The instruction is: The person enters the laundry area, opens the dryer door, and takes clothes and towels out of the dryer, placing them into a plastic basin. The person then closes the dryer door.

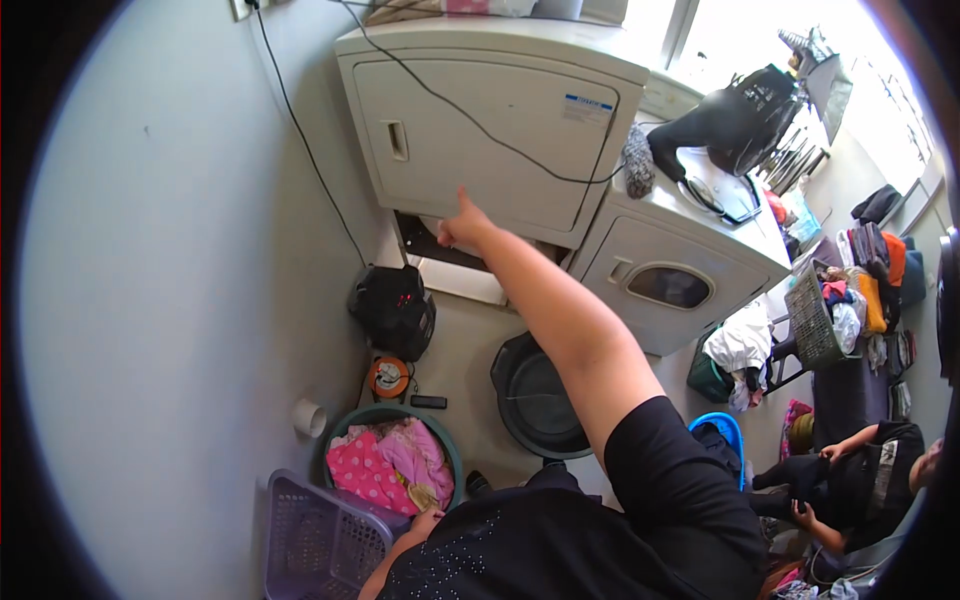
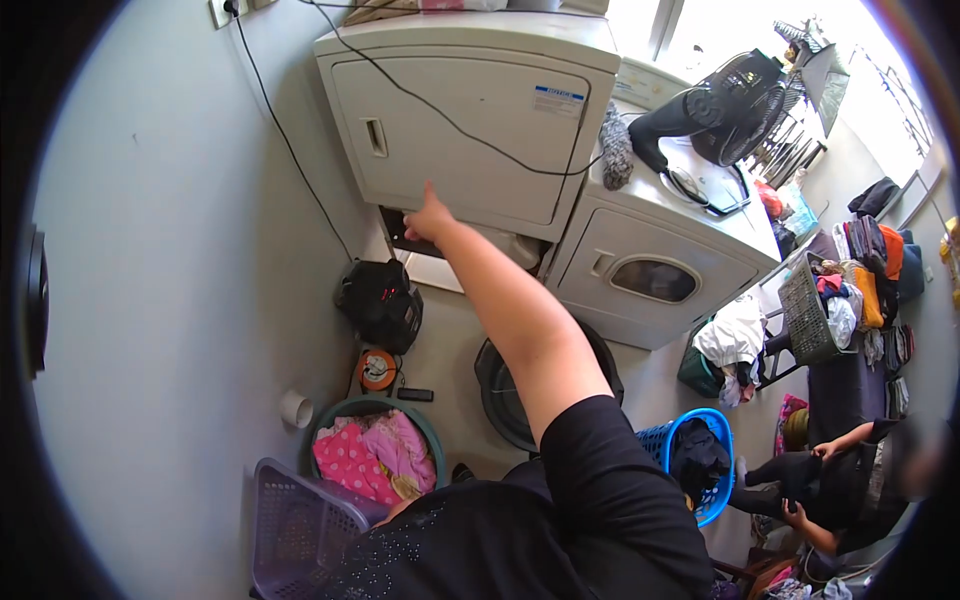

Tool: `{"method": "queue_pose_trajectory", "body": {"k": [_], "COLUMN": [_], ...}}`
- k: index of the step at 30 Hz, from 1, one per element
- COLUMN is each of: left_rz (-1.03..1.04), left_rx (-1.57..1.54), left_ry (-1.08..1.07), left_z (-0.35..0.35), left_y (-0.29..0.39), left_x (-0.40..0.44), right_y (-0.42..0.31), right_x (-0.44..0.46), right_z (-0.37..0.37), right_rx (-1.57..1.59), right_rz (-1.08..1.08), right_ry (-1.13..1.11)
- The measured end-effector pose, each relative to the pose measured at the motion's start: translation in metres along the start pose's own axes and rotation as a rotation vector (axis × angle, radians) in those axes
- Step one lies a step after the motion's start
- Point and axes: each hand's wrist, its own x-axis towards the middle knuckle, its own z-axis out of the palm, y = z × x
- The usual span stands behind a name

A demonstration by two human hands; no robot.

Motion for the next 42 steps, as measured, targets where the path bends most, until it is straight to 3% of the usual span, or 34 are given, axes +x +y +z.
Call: {"method": "queue_pose_trajectory", "body": {"k": [3,5,6,9,10,12,13,21,22,24,25,27,32,36,39,42], "left_rz": [0.039,0.065,0.079,0.111,0.115,0.119,0.120,0.049,0.020,-0.037,-0.062,-0.101,-0.188,-0.262,-0.315,-0.358], "left_rx": [-0.005,-0.004,-0.004,-0.004,-0.004,0.002,0.009,0.083,0.095,0.117,0.127,0.141,0.167,0.189,0.196,0.199], "left_ry": [0.013,0.023,0.030,0.049,0.052,0.049,0.041,-0.052,-0.076,-0.124,-0.145,-0.173,-0.220,-0.271,-0.304,-0.323], "left_z": [0.004,0.001,0.005,0.006,0.006,0.004,0.000,-0.014,-0.016,-0.024,-0.025,-0.030,-0.045,-0.046,-0.043,-0.039], "left_y": [-0.033,-0.035,-0.020,-0.032,-0.025,-0.019,-0.020,0.019,0.019,0.013,0.012,0.019,0.049,0.086,0.118,0.127], "left_x": [0.007,0.018,0.028,0.041,0.046,0.051,0.053,0.042,0.030,0.008,-0.001,-0.012,-0.028,-0.039,-0.042,-0.046], "right_y": [0.014,0.062,0.071,0.208,0.223,0.271,0.260,0.144,0.124,0.079,0.064,0.046,0.056,0.155,0.294,0.326], "right_x": [-0.016,-0.007,0.013,-0.041,-0.025,-0.042,-0.047,-0.069,-0.067,-0.059,-0.054,-0.049,-0.065,-0.090,-0.125,-0.184], "right_z": [-0.002,-0.002,-0.012,-0.006,-0.012,-0.018,-0.023,-0.016,-0.019,-0.025,-0.027,-0.031,-0.040,-0.038,-0.036,-0.048], "right_rx": [0.002,-0.316,-0.321,-1.230,-1.527,-1.480,-1.483,-0.493,-0.305,-0.172,0.129,0.330,0.366,0.137,-0.126,-0.148], "right_rz": [0.011,-0.095,-0.111,-0.553,-0.682,-0.770,-0.758,0.152,0.015,0.018,0.003,-0.065,-0.027,0.191,0.294,0.422], "right_ry": [0.046,0.086,0.101,-0.525,-0.748,-0.843,-0.831,-0.010,0.047,0.104,0.074,0.096,0.129,0.092,0.024,0.084]}}
